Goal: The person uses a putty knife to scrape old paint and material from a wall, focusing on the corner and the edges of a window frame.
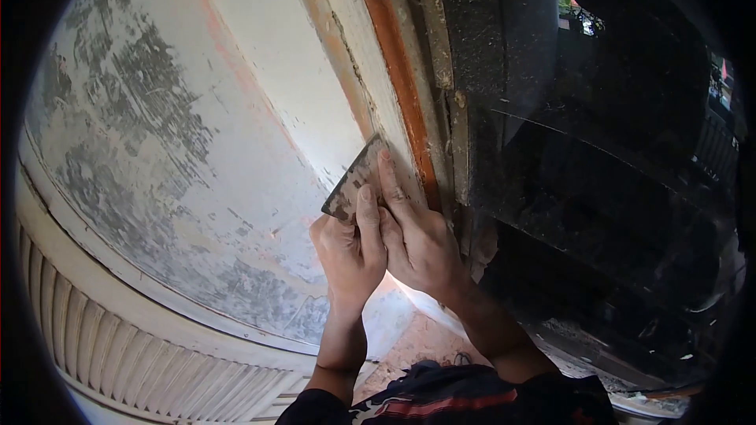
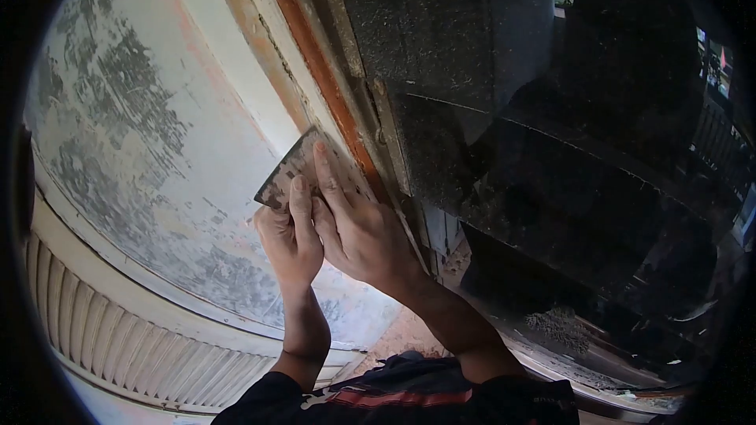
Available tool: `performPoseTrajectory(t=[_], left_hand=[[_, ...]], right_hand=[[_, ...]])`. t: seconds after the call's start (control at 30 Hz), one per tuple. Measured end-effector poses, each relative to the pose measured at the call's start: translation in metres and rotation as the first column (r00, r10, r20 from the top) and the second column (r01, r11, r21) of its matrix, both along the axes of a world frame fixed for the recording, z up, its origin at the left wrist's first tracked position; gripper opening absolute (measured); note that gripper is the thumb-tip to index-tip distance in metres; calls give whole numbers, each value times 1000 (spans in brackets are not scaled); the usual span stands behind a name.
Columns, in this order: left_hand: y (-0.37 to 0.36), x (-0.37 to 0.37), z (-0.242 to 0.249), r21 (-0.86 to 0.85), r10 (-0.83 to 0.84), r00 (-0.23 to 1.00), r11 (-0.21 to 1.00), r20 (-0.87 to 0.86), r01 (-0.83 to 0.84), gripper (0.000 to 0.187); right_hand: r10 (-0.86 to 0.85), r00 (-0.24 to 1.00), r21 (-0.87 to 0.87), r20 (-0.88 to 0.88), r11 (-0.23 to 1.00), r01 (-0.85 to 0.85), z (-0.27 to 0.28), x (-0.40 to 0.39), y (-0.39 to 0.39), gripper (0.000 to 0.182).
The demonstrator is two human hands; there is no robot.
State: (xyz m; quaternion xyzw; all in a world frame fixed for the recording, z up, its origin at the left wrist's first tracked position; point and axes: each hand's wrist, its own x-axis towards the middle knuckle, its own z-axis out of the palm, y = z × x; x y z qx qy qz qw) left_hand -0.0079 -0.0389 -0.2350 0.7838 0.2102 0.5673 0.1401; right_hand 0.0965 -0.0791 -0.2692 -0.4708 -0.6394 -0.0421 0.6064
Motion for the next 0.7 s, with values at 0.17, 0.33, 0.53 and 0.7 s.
performPoseTrajectory(t=[0.17,0.33,0.53,0.7], left_hand=[[-1,5,-13,14,-36,996,999,86,35,29],[5,-2,-8,18,-41,998,999,50,40,31],[3,3,-17,-39,-76,992,996,102,80,32],[4,-2,-10,-7,-63,998,998,0,63,15]], right_hand=[[-162,972,265,171,958,113,-19,5,11,62],[-77,996,63,41,995,74,-9,-5,2,64],[-83,996,150,34,986,77,-19,-3,8,64],[-34,999,25,-8,999,34,-14,-4,3,62]])
